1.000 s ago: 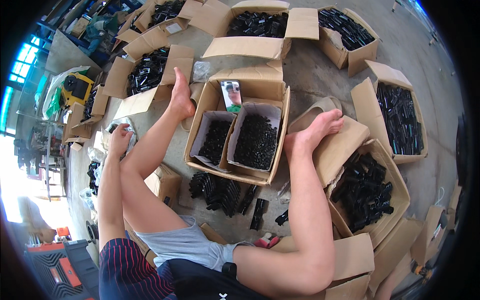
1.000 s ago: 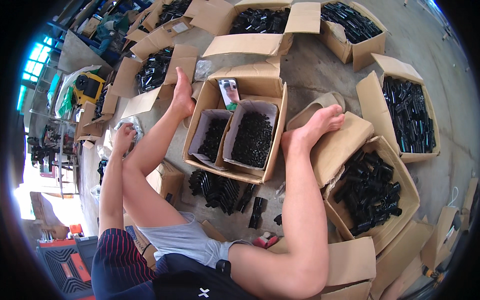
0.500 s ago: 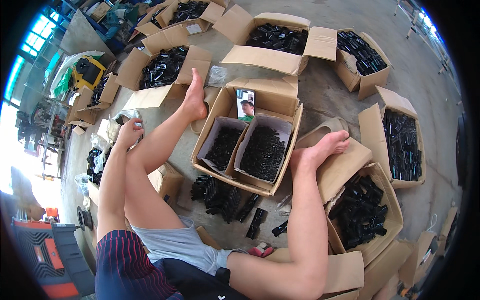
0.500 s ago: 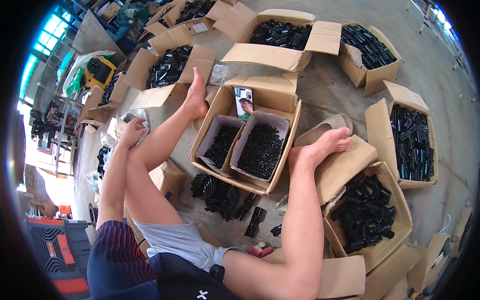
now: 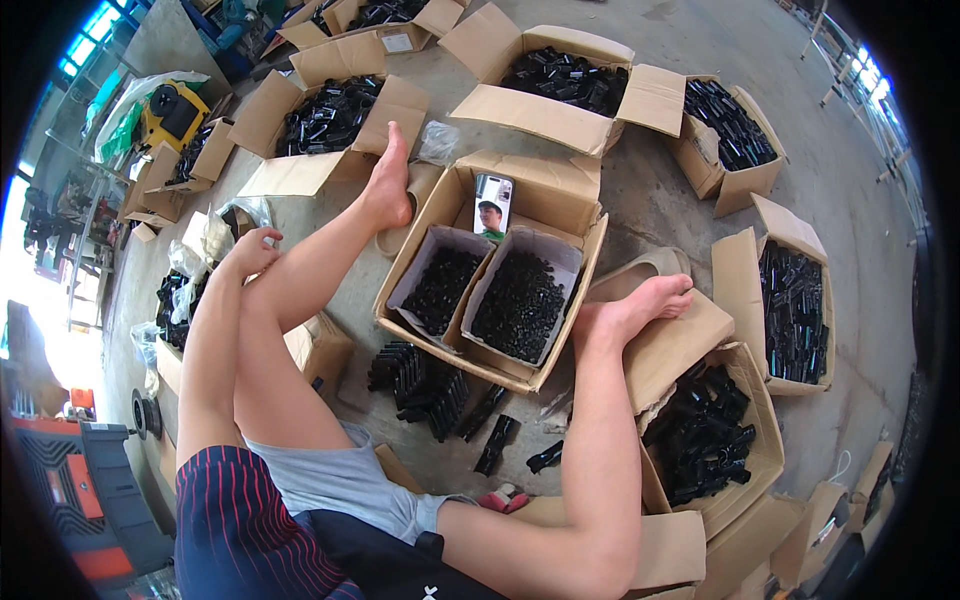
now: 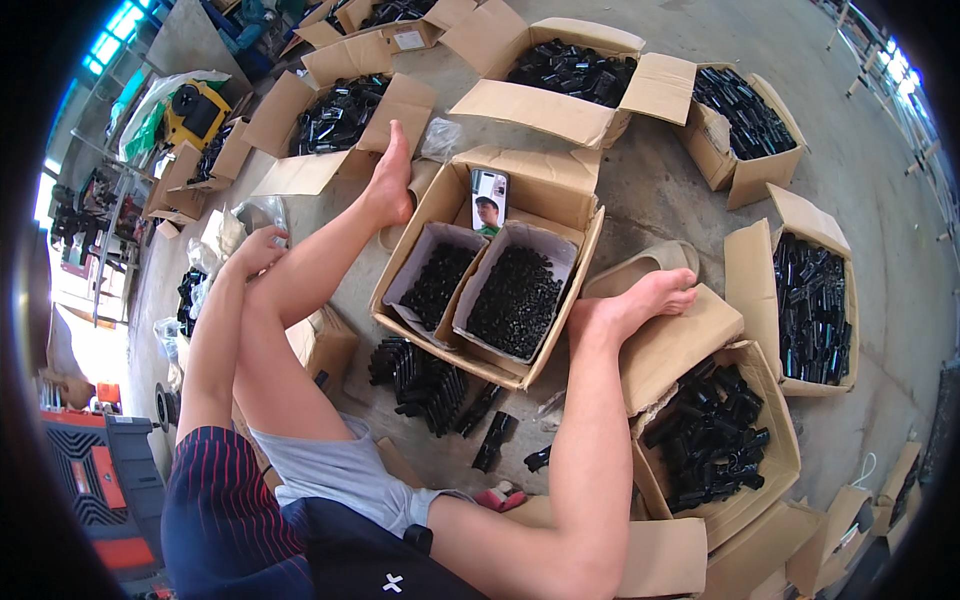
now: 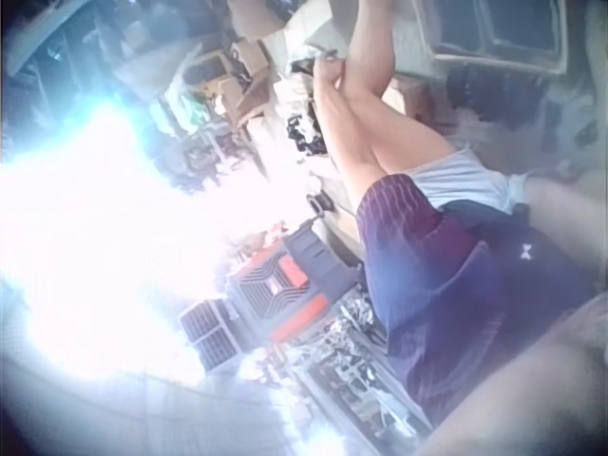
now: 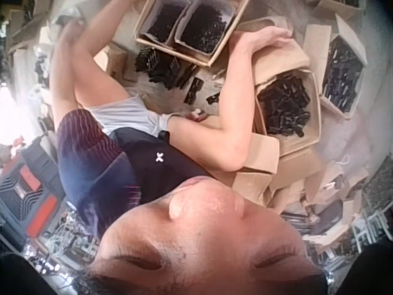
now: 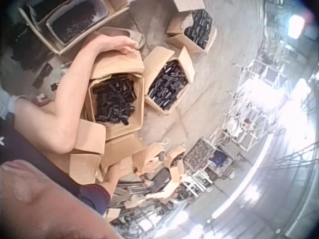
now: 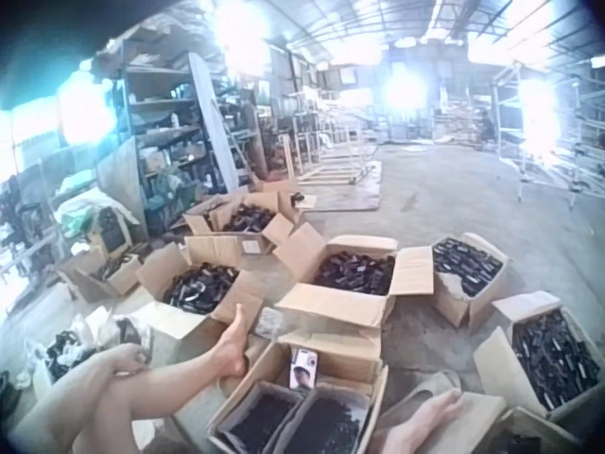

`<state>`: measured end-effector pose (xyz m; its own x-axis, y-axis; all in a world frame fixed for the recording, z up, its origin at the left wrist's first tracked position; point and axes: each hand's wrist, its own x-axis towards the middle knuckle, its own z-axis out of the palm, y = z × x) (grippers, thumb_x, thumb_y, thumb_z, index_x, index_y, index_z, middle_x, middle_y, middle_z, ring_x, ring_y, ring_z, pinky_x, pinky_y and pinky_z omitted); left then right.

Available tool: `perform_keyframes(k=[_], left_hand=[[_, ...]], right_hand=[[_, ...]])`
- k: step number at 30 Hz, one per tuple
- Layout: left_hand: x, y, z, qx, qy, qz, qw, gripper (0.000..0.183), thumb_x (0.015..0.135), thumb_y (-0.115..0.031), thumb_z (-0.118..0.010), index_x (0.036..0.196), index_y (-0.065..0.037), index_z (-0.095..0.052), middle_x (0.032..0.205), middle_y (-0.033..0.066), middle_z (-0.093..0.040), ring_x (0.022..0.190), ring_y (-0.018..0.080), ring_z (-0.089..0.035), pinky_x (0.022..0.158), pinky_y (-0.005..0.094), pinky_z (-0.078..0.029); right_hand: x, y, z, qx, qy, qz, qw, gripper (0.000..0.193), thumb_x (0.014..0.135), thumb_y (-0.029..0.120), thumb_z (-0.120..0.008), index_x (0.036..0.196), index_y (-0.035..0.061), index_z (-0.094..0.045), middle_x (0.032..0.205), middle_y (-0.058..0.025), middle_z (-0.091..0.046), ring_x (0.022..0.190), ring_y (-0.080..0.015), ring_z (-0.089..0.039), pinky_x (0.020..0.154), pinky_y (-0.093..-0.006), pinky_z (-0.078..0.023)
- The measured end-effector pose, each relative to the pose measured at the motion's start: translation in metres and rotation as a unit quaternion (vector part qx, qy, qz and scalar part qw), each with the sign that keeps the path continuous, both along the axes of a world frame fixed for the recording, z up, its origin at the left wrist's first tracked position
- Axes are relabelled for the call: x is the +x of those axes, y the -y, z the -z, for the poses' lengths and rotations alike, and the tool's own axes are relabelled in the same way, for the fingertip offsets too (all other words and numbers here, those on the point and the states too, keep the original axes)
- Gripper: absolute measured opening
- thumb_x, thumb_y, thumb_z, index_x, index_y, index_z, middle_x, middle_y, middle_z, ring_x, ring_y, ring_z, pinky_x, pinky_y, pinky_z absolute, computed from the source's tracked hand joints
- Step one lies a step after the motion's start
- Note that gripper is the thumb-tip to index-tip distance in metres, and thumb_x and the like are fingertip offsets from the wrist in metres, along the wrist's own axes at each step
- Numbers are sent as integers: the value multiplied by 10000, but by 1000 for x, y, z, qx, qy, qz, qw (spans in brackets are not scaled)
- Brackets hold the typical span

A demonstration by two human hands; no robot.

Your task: The person assembles black plastic components by hand, joining two cylindrical parts together while sitting on the floor surrounded by several cardboard boxes containing parts.

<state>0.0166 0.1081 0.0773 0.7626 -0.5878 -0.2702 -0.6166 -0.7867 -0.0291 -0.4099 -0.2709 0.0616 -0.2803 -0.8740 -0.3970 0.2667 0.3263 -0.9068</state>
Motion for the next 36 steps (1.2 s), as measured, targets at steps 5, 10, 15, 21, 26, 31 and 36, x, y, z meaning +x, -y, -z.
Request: perform_keyframes(k=[5,10,15,21,26,31,36], left_hand=[[-7,9,-6,-17,5,8,1000,325,1010,-241,-520,1193,-20,-672,1102,195,-722,942,301,-708,839,408,-548],[-11,14,-6,-18,0,2,1000,357,1003,-278,-513,1214,-27,-654,1125,192,-710,960,303,-702,851,418,-544],[-8,17,-9,-20,0,2,1000,390,997,-315,-506,1235,-34,-637,1148,189,-698,977,305,-696,863,428,-540],[-13,21,-9,-24,-9,-2,1000,432,989,-359,-497,1259,-43,-616,1175,186,-683,997,308,-689,878,440,-535],[-16,26,-6,-27,-13,-5,1000,469,983,-396,-490,1280,-50,-598,1198,183,-670,1015,309,-683,890,450,-531],[-19,31,0,-38,-22,-6,999,506,977,-433,-483,1301,-57,-581,1220,180,-658,1032,311,-677,902,460,-527],[-20,35,3,-52,-26,-4,998,543,970,-470,-476,1321,-65,-563,1243,177,-645,1049,313,-672,914,469,-523]], right_hand=[[-1,1,-1,-2,3,-3,1000,771,1034,578,-239,1623,126,-32,1701,-34,69,1563,-205,-44,1266,-408,-67],[-4,8,18,3,-25,-7,1000,820,1016,618,-253,1625,124,-12,1702,-44,94,1566,-198,16,1263,-377,-38],[-8,16,33,-4,-22,-6,1000,792,1028,593,-245,1624,125,-18,1702,-26,88,1564,-202,-14,1265,-393,-56],[-3,4,8,11,11,2,1000,793,1024,597,-247,1625,134,-16,1702,-10,82,1562,-190,-34,1266,-386,-57],[-2,2,0,14,23,-4,1000,795,1021,602,-247,1626,143,-13,1702,4,80,1561,-182,-43,1266,-377,-54],[-9,19,40,-2,-74,-6,997,819,1019,627,-232,1624,124,-7,1702,-13,90,1564,-182,-8,1265,-363,-31],[-4,3,36,-14,-51,-12,999,871,1014,658,-239,1616,78,7,1698,-57,113,1565,-185,36,1265,-369,-12]])
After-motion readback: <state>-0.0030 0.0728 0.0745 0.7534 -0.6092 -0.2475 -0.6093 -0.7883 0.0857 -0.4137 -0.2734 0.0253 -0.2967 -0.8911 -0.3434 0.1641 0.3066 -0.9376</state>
